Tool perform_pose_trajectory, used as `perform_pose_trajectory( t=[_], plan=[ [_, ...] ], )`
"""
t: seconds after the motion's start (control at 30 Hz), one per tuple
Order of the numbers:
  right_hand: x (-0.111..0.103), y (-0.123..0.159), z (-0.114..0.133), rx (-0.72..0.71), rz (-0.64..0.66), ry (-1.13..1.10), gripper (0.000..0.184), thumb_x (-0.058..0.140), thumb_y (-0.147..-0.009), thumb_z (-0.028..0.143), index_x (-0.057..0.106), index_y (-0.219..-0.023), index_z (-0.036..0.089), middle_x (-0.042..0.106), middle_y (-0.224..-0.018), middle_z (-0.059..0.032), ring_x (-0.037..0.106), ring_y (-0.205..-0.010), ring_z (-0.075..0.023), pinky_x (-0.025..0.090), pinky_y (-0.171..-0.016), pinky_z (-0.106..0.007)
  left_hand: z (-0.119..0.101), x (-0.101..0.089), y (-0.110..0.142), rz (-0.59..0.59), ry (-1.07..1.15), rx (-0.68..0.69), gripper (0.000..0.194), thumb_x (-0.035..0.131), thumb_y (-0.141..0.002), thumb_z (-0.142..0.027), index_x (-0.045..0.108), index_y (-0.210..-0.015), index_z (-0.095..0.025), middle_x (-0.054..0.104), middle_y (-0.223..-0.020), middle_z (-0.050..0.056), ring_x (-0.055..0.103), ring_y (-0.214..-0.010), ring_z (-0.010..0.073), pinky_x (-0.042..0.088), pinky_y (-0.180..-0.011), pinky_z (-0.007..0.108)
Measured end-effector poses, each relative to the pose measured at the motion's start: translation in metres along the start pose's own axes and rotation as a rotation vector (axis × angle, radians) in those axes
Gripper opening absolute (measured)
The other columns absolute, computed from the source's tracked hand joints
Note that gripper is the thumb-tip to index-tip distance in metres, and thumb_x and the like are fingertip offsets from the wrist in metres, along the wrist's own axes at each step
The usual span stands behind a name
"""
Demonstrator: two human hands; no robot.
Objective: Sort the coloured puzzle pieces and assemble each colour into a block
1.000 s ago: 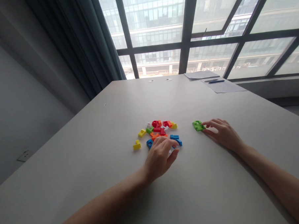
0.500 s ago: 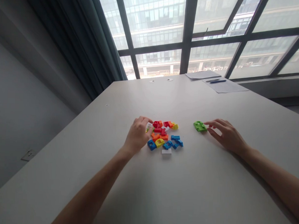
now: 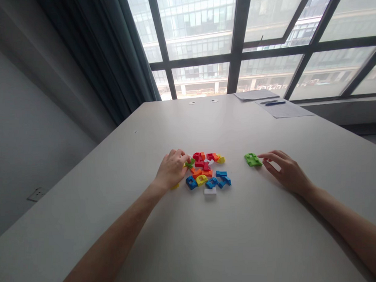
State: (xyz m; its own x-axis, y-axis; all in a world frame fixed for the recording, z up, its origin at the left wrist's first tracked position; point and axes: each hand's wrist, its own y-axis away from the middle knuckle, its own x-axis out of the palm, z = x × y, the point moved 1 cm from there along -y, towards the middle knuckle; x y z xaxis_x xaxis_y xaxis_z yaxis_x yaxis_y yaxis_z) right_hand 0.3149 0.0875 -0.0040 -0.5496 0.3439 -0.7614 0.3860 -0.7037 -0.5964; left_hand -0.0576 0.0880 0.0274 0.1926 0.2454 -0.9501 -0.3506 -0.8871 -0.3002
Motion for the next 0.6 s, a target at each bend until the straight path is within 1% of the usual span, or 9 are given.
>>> perform_pose_trajectory(
  t=[0.1,0.2,0.27,0.33,0.4,0.47,0.53,0.6],
  plan=[
    [0.0,0.0,-0.001,-0.004,0.004,-0.008,0.021,0.05,-0.092,0.026,0.064,-0.108,0.025,0.067,-0.094,-0.0073,0.062,-0.087,-0.0239,0.051,-0.079,-0.039,0.0,-0.002,-0.002,-0.045,0.0,0.026,0.008,0.067,-0.08,-0.016,0.065,-0.086,-0.02,0.064,-0.098,0.007,0.057,-0.097,0.0265,0.049,-0.082,0.039],
    [0.0,0.0,-0.002,0.001,0.005,-0.016,0.022,0.049,-0.092,0.026,0.065,-0.107,0.025,0.068,-0.094,-0.0074,0.063,-0.087,-0.0242,0.051,-0.08,-0.04,-0.003,-0.007,-0.003,-0.116,0.048,0.051,0.006,0.065,-0.083,-0.015,0.063,-0.087,-0.019,0.066,-0.094,0.006,0.059,-0.093,0.0249,0.05,-0.081,0.038],
    [-0.001,-0.001,0.0,0.003,-0.006,-0.017,0.021,0.05,-0.092,0.026,0.065,-0.106,0.025,0.069,-0.093,-0.0073,0.063,-0.087,-0.0243,0.051,-0.08,-0.041,-0.009,-0.011,-0.002,-0.177,0.131,0.063,0.005,0.062,-0.086,-0.015,0.062,-0.089,-0.019,0.068,-0.091,0.006,0.062,-0.088,0.0232,0.051,-0.077,0.036],
    [-0.001,-0.002,0.007,0.003,-0.026,-0.024,0.019,0.05,-0.092,0.025,0.065,-0.104,0.026,0.07,-0.093,-0.0069,0.063,-0.087,-0.0243,0.05,-0.081,-0.041,-0.02,-0.014,0.0,-0.228,0.251,0.079,0.003,0.061,-0.088,-0.019,0.061,-0.091,-0.019,0.069,-0.089,0.005,0.065,-0.082,0.021,0.052,-0.073,0.033],
    [-0.002,-0.003,0.02,-0.005,-0.044,-0.059,0.016,0.051,-0.092,0.023,0.065,-0.1,0.026,0.07,-0.091,-0.0063,0.064,-0.087,-0.0241,0.049,-0.081,-0.041,-0.036,-0.015,0.005,-0.259,0.381,0.111,0.005,0.062,-0.089,-0.023,0.061,-0.092,-0.019,0.07,-0.089,0.004,0.066,-0.08,0.0191,0.052,-0.07,0.03],
    [-0.001,-0.004,0.04,-0.022,-0.044,-0.125,0.014,0.053,-0.092,0.022,0.064,-0.098,0.026,0.07,-0.089,-0.0058,0.064,-0.086,-0.0231,0.048,-0.08,-0.04,-0.054,-0.012,0.012,-0.281,0.486,0.18,0.008,0.063,-0.089,-0.026,0.061,-0.09,-0.019,0.07,-0.085,0.003,0.066,-0.077,0.0171,0.052,-0.069,0.028],
    [0.002,-0.004,0.063,-0.052,-0.01,-0.203,0.014,0.053,-0.092,0.021,0.063,-0.101,0.026,0.071,-0.09,-0.0055,0.064,-0.085,-0.0216,0.047,-0.082,-0.039,-0.07,-0.007,0.021,-0.297,0.54,0.232,0.011,0.063,-0.09,-0.029,0.06,-0.088,-0.018,0.069,-0.081,0.003,0.066,-0.074,0.0158,0.053,-0.069,0.027],
    [0.005,-0.004,0.083,-0.09,0.055,-0.28,0.016,0.054,-0.092,0.022,0.062,-0.105,0.025,0.071,-0.091,-0.0053,0.064,-0.085,-0.0204,0.047,-0.084,-0.039,-0.083,-0.001,0.029,-0.308,0.523,0.282,0.014,0.059,-0.092,-0.029,0.06,-0.086,-0.017,0.068,-0.079,0.004,0.065,-0.073,0.0161,0.053,-0.068,0.028]
  ],
)
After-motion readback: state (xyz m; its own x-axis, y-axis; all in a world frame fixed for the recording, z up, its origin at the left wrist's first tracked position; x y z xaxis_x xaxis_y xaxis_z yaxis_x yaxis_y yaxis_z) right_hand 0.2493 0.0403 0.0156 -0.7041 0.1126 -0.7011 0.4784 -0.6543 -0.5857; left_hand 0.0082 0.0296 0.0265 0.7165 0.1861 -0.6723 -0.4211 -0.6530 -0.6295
